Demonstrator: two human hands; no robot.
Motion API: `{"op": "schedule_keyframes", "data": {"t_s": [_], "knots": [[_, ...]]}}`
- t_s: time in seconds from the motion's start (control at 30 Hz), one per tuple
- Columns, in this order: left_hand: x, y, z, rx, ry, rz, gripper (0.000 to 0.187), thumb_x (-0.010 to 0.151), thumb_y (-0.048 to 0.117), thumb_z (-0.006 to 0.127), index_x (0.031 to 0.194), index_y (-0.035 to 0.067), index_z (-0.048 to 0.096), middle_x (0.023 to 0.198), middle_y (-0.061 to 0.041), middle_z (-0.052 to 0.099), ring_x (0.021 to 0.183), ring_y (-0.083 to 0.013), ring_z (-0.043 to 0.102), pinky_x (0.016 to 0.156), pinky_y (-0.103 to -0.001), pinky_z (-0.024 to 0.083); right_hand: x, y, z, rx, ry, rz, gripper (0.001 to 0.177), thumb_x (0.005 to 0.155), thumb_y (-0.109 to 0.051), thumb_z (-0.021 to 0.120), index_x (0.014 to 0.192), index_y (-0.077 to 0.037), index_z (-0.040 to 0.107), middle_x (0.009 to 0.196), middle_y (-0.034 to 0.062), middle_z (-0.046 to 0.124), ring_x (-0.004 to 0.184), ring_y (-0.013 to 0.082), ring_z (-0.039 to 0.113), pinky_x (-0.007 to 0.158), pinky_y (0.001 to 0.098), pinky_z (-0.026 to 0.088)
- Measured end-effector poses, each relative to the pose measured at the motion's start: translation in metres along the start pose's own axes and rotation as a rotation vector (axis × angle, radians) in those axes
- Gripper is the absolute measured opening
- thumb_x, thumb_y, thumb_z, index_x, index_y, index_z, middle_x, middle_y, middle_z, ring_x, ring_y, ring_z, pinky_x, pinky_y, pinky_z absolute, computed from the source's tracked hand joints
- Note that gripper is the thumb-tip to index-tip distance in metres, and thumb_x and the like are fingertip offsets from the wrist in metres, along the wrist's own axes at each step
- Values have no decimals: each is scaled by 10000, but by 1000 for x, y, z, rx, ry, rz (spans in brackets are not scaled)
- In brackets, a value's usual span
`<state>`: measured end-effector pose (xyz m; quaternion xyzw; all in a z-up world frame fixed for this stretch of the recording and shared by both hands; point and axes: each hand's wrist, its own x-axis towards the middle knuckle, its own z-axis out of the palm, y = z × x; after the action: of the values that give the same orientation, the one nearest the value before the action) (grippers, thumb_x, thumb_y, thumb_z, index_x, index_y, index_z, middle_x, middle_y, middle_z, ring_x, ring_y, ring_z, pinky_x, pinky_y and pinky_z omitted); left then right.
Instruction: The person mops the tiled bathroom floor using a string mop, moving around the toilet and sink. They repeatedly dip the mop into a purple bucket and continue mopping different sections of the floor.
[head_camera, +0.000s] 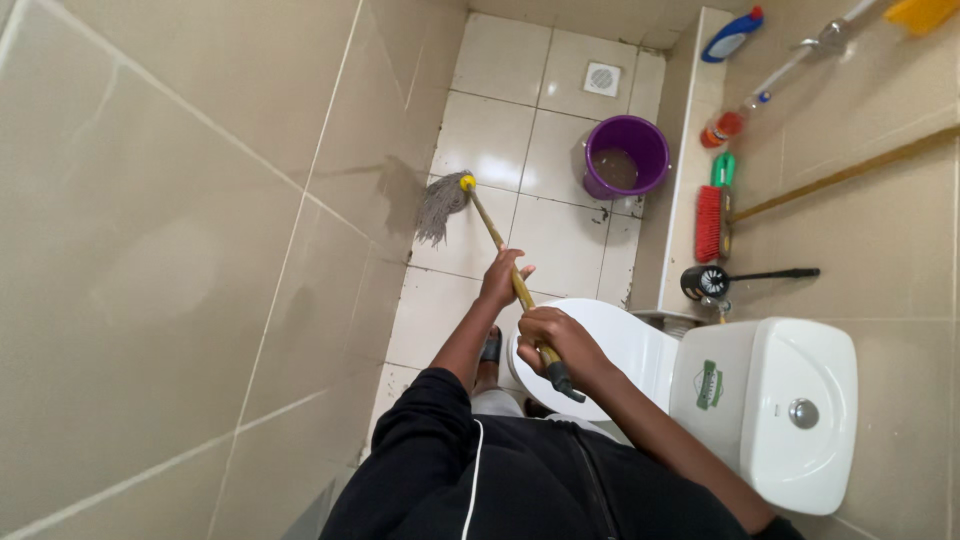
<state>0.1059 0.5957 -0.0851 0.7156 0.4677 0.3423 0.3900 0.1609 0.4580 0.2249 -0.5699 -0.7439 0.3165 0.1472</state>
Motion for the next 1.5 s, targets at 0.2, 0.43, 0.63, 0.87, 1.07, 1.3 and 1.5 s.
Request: {"op": "schedule_keyframes", "data": {"t_s": [0.2,0.43,0.63,0.87,1.07,1.3,1.5], "knots": [[32,50,43,-119,-367,29,464,939,492,694,1198,111,632,1369,-212,617,1499,-396,333,1110,-487,414,-11,1,-26,114,475,73,126,814,-92,666,710,-44,613,735,101,698,766,217,729,899,379,548],[22,122,115,-372,-774,225,428,941,483,734,914,66,642,1053,-161,720,953,-312,739,855,-409,599,-40,-29,-69,-65,779,529,200,906,-156,678,744,-38,671,671,110,683,562,195,671,578,325,514],[26,180,75,-225,-999,438,277,892,436,700,970,172,665,899,-64,731,830,-252,701,730,-428,533,-61,3,-87,8,1071,473,331,1021,-239,755,776,-35,667,743,85,707,634,151,653,616,312,510],[43,178,6,-74,-842,473,228,973,353,664,1017,135,615,897,-119,728,860,-317,705,740,-468,519,-42,13,-88,365,1181,273,384,1078,-271,681,797,-24,599,773,76,683,797,156,723,790,317,611],[4,152,-26,42,-645,368,225,956,345,683,1006,126,661,838,-95,741,795,-312,716,707,-458,525,-52,12,-65,509,1093,270,307,1087,-272,600,882,-44,614,820,66,698,843,181,742,820,341,627],[-36,117,-60,243,-650,-29,429,841,570,758,859,141,760,707,-69,733,688,-262,715,665,-417,533,-46,79,-19,1383,1033,232,287,1131,-239,569,893,-79,586,640,-29,468,619,118,513,830,305,551],[14,71,-69,110,-957,151,400,771,525,805,711,135,743,587,-87,669,539,-275,643,552,-427,494,4,89,-48,1127,395,-233,336,969,-232,696,702,-87,554,547,-7,428,483,113,369,536,283,350]]}}
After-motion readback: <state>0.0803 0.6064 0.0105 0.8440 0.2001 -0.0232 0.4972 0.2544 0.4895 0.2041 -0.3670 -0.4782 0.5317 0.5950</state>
